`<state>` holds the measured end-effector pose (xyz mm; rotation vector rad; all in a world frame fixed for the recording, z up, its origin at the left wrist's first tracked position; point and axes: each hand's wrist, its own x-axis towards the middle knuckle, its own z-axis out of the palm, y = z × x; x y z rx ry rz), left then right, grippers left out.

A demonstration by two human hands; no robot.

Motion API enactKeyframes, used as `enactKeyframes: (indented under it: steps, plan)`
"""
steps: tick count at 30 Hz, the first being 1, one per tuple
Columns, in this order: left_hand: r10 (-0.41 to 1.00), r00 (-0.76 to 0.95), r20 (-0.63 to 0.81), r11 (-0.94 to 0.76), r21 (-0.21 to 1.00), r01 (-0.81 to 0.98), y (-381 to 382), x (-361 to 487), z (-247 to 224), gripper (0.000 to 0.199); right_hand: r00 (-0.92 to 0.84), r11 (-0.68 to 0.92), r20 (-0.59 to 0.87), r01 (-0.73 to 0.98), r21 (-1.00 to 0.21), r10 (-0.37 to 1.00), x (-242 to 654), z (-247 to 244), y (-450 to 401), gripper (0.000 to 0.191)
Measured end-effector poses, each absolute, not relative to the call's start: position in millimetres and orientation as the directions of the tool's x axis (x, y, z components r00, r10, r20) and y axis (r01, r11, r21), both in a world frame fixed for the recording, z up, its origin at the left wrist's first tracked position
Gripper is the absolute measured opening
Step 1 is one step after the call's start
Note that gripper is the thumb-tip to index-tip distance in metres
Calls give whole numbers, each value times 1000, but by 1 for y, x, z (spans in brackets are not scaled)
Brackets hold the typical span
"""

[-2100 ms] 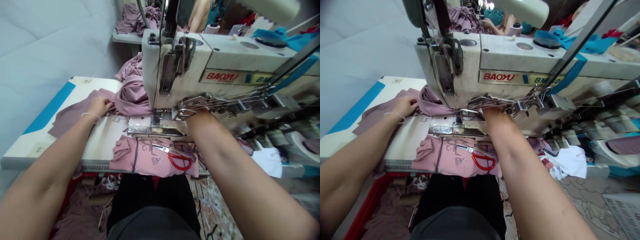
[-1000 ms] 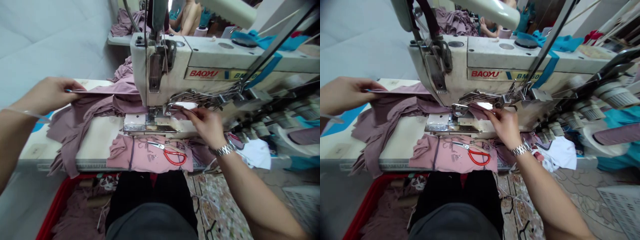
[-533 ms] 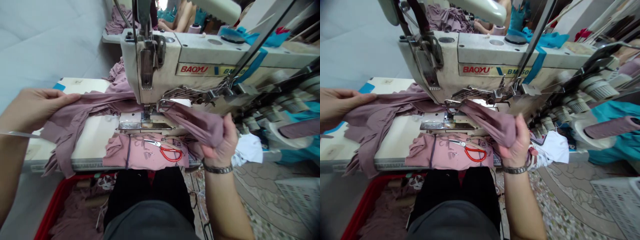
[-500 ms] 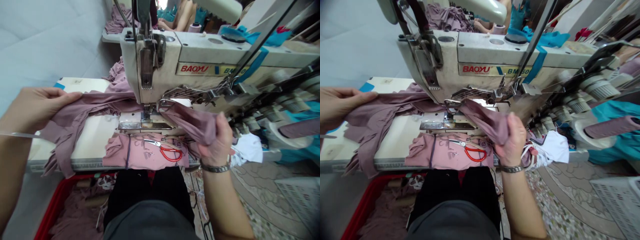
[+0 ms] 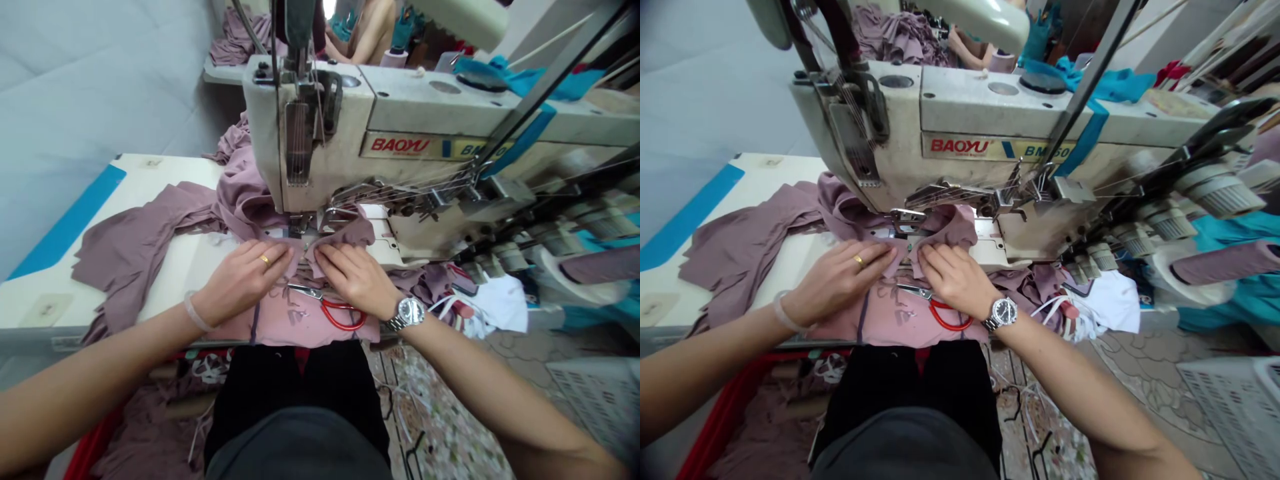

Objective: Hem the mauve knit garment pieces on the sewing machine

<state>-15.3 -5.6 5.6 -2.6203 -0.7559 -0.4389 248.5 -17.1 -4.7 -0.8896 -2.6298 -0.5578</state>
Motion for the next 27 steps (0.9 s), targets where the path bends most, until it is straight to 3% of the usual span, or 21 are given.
enactKeyframes:
  steps: [5,10,15,20,22,26,27]
  plan:
    - [562,754,341,-718,-250,649,-29,-5,12,36,-731,734,465,642,220,500,236,-10,-19,32]
    - [573,728,377,-699,-240,674,-21,-4,6,40,-692,726,533,660,193,487,223,-14,-20,16]
    - [550,729,408,-725,-202,659,-19,-3,1,39,-685,722,480,677,142,548,221,-13,-23,30]
    - [695,618,367,-577,-229,784,-41,12,6,43,-627,684,528,721,114,573,219,-14,-26,30]
    - [718,588,372,-544,-226,808,-46,16,8,44,-593,699,558,715,33,580,215,-16,-26,32]
    - [725,573,382,-535,-211,818,-43,18,6,44,-413,649,590,712,-266,694,207,-18,-25,34]
    - [721,576,385,-542,-204,815,-42,17,5,43,-405,641,581,715,-280,706,206,-18,-25,34]
